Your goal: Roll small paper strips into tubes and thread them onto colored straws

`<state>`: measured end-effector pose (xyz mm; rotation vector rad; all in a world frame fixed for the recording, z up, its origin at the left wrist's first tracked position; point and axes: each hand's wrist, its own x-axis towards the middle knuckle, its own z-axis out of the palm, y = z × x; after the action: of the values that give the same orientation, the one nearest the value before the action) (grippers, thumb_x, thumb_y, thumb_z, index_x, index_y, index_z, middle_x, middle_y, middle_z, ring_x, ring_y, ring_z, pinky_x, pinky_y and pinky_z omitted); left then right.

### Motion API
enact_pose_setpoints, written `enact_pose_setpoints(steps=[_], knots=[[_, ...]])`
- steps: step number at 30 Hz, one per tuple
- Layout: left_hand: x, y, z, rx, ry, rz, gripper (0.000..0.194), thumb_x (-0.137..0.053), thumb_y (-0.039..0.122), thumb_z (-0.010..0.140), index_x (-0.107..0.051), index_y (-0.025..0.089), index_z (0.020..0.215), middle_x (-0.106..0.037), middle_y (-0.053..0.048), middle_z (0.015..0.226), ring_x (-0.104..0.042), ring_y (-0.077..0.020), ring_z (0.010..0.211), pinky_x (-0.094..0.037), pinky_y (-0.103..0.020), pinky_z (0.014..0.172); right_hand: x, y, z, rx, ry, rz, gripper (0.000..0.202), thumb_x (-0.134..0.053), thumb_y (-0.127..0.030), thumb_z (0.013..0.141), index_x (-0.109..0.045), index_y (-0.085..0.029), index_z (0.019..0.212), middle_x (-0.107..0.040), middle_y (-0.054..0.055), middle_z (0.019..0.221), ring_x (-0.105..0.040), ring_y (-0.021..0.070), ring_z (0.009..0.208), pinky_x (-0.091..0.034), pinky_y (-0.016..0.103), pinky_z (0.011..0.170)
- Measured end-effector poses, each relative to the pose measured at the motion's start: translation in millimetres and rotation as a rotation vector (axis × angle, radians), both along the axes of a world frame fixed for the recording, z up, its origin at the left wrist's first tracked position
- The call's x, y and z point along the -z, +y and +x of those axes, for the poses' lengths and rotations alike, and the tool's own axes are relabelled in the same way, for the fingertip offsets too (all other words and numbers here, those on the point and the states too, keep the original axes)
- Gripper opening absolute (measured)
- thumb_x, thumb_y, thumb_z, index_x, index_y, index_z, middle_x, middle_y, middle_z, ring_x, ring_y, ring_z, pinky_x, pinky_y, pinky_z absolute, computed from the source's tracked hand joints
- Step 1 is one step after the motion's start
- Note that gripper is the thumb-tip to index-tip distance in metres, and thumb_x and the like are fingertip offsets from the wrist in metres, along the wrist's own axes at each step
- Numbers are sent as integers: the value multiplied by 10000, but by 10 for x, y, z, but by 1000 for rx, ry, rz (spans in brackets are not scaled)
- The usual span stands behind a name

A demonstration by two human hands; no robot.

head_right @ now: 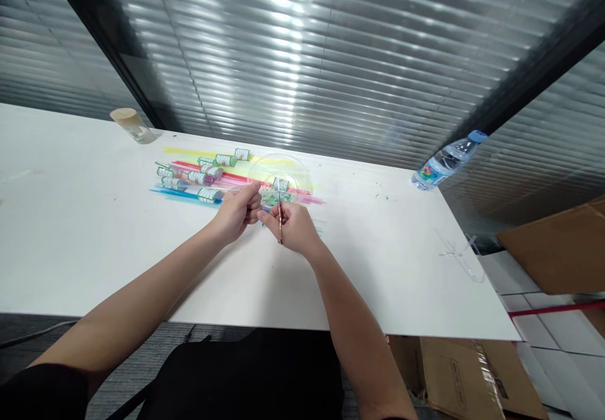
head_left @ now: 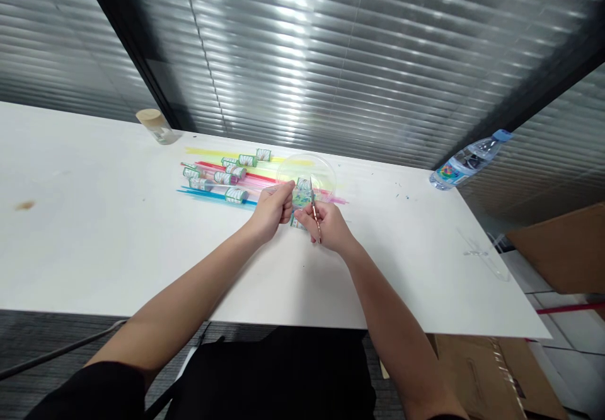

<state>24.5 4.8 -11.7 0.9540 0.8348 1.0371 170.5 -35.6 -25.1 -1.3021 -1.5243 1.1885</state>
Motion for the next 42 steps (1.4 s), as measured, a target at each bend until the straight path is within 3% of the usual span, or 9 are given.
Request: enact_pose_setpoints(steps=[12, 35, 42], knots=[[-9, -8, -4, 8, 10, -1, 544, -666, 448, 784, -242, 201, 549, -197, 96, 485, -188, -20, 386, -147, -161, 365, -24, -6, 10, -57, 93, 6, 425, -718, -547, 756, -487, -195, 695, -460, -63, 505, -442, 89, 405, -327, 232, 415], [7, 10, -2, -35, -19, -13, 560, -660, 468, 796, -226, 206, 559, -180, 101, 495, -169, -20, 392, -137, -162, 371, -25, -12, -23, -20, 30, -36, 435, -732, -549, 735, -474, -203, 681, -444, -67, 514, -468, 95, 405, -354, 228, 401], [15, 16, 3, -59, -37, -19, 569, -667, 506, 794, -250, 200, 556, -198, 98, 490, -185, -22, 385, -137, -168, 374, -52, -19, 13, -93, 64, -49, 421, -652, -570, 810, -472, -199, 723, -460, -65, 540, -472, 89, 438, -372, 236, 462]])
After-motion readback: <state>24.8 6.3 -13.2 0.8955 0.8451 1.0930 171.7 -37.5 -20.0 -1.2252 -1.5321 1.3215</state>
